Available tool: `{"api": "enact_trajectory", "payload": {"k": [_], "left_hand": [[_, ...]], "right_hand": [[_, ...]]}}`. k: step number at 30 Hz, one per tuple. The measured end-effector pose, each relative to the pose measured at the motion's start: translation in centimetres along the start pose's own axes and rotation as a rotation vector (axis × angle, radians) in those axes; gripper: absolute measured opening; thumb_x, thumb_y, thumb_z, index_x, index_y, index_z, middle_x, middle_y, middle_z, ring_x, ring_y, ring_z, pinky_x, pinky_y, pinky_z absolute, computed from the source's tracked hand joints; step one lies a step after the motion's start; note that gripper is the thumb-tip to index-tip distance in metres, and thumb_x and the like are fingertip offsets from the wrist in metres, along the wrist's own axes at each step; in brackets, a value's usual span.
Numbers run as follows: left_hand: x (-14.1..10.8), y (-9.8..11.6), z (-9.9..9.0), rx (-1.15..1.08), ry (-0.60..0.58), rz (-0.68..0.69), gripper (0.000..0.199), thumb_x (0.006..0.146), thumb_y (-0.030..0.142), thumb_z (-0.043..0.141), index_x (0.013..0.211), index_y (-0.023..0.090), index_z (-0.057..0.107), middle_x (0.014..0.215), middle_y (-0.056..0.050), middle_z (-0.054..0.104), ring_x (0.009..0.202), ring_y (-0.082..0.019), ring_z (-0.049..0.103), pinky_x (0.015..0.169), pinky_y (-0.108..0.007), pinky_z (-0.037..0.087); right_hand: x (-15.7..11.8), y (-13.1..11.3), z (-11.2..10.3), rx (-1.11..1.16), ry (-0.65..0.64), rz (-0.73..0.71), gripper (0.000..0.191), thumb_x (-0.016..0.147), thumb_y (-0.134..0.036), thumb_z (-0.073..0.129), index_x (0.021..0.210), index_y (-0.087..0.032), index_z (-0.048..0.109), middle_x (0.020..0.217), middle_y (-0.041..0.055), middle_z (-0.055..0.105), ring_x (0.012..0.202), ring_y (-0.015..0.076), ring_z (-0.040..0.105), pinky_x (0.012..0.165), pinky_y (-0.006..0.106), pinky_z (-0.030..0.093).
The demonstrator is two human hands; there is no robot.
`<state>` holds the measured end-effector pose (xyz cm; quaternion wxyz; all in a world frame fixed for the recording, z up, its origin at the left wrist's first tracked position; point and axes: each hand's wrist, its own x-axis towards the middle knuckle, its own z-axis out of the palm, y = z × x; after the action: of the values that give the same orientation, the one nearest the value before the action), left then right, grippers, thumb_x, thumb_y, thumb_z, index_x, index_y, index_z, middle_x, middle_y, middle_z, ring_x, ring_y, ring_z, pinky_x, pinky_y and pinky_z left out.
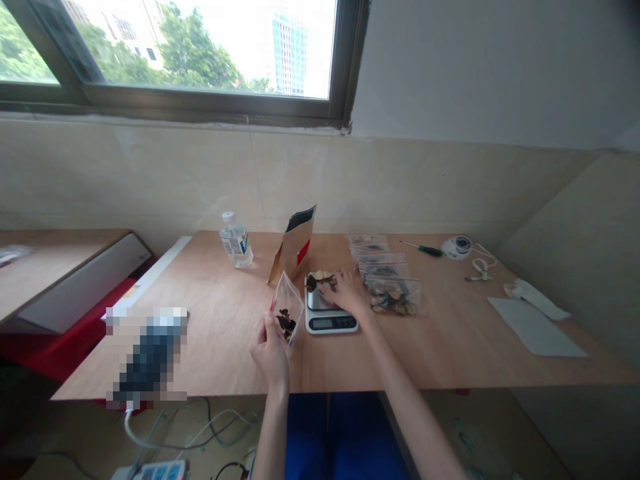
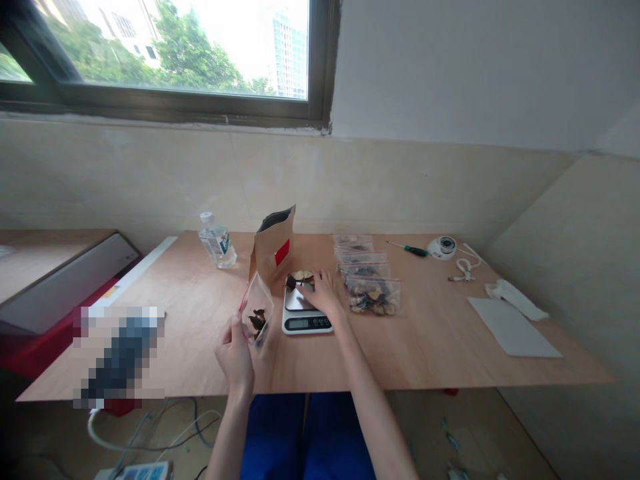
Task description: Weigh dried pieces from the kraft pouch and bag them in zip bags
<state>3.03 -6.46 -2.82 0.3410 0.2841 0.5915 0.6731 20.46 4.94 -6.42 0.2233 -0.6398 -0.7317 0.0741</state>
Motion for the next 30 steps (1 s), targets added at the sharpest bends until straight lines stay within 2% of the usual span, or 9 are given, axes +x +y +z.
{"api": "enact_trajectory", "payload": {"k": [3,6,9,15,22,24,27,30], "left_hand": [[-0.3,0.2,0.4,-0.023,-0.026,-0.006,0.056,0.079,0.055,0.051,0.116,0.015,0.062,0.05,0.008,0.032,0.046,-0.006,0.03,0.046,-0.018,0.027],[-0.3,0.3,0.5,-0.018,-0.026,-0.015,0.058,0.077,0.057,0.052,0.113,0.013,0.064,0.05,0.007,0.032,0.046,-0.006,0.029,0.045,-0.018,0.025],[-0.3,0.0,0.4,-0.002,-0.014,-0.012,0.057,0.076,0.057,0.052,0.11,0.013,0.066,0.051,0.007,0.033,0.047,-0.006,0.03,0.045,-0.018,0.027],[-0.4,-0.5,0.4,0.032,-0.013,-0.063,0.059,0.076,0.058,0.051,0.105,0.01,0.068,0.048,0.006,0.036,0.044,-0.006,0.033,0.043,-0.019,0.027],[-0.5,-0.2,0.2,0.035,-0.021,-0.046,0.06,0.073,0.06,0.053,0.103,0.011,0.069,0.049,0.007,0.036,0.044,-0.006,0.033,0.043,-0.019,0.026],[-0.5,-0.2,0.2,0.032,-0.029,-0.046,0.059,0.073,0.06,0.053,0.103,0.012,0.069,0.048,0.007,0.036,0.044,-0.006,0.033,0.043,-0.019,0.027],[-0.5,-0.3,0.4,0.027,-0.03,-0.068,0.057,0.073,0.06,0.053,0.1,0.012,0.07,0.046,0.008,0.034,0.042,-0.006,0.032,0.043,-0.019,0.027],[-0.5,-0.3,0.9,0.016,-0.042,-0.032,0.05,0.075,0.056,0.053,0.093,0.013,0.071,0.046,0.007,0.036,0.044,-0.006,0.034,0.046,-0.019,0.03]], "right_hand": [[-0.1,-0.3,0.3,-0.003,0.04,-0.028,0.058,0.081,-0.046,0.055,0.126,-0.01,0.049,0.13,0.0184,0.048,0.124,0.0298,0.04,0.101,0.041,0.031],[-0.1,0.2,0.6,0.045,0.116,-0.019,0.038,0.085,-0.033,0.053,0.116,-0.013,0.057,0.117,0.0143,0.057,0.112,0.0258,0.05,0.096,0.037,0.036],[0.0,0.9,0.7,0.104,0.188,-0.029,0.026,0.084,-0.026,0.052,0.105,-0.014,0.063,0.104,0.0113,0.063,0.101,0.024,0.054,0.09,0.036,0.04],[0.1,1.7,0.9,0.172,0.264,-0.054,0.02,0.083,-0.018,0.051,0.096,-0.016,0.066,0.094,0.0087,0.065,0.092,0.0221,0.057,0.084,0.034,0.043],[0.1,2.4,0.7,0.219,0.311,-0.012,0.018,0.082,-0.023,0.053,0.087,-0.016,0.07,0.086,0.0098,0.068,0.087,0.0239,0.06,0.08,0.037,0.045],[0.0,1.6,-0.2,0.33,0.361,0.041,0.019,0.081,-0.025,0.055,0.088,-0.015,0.07,0.087,0.0104,0.07,0.084,0.0235,0.061,0.079,0.037,0.046],[-0.6,-1.1,-2.3,0.589,0.41,0.107,0.024,0.08,-0.032,0.058,0.092,-0.015,0.07,0.089,0.0097,0.071,0.077,0.0208,0.063,0.074,0.033,0.049],[-1.7,-5.0,-4.5,0.8,0.324,0.038,0.025,0.078,-0.035,0.062,0.093,-0.016,0.07,0.092,0.0079,0.071,0.08,0.0189,0.065,0.073,0.03,0.05]]}}
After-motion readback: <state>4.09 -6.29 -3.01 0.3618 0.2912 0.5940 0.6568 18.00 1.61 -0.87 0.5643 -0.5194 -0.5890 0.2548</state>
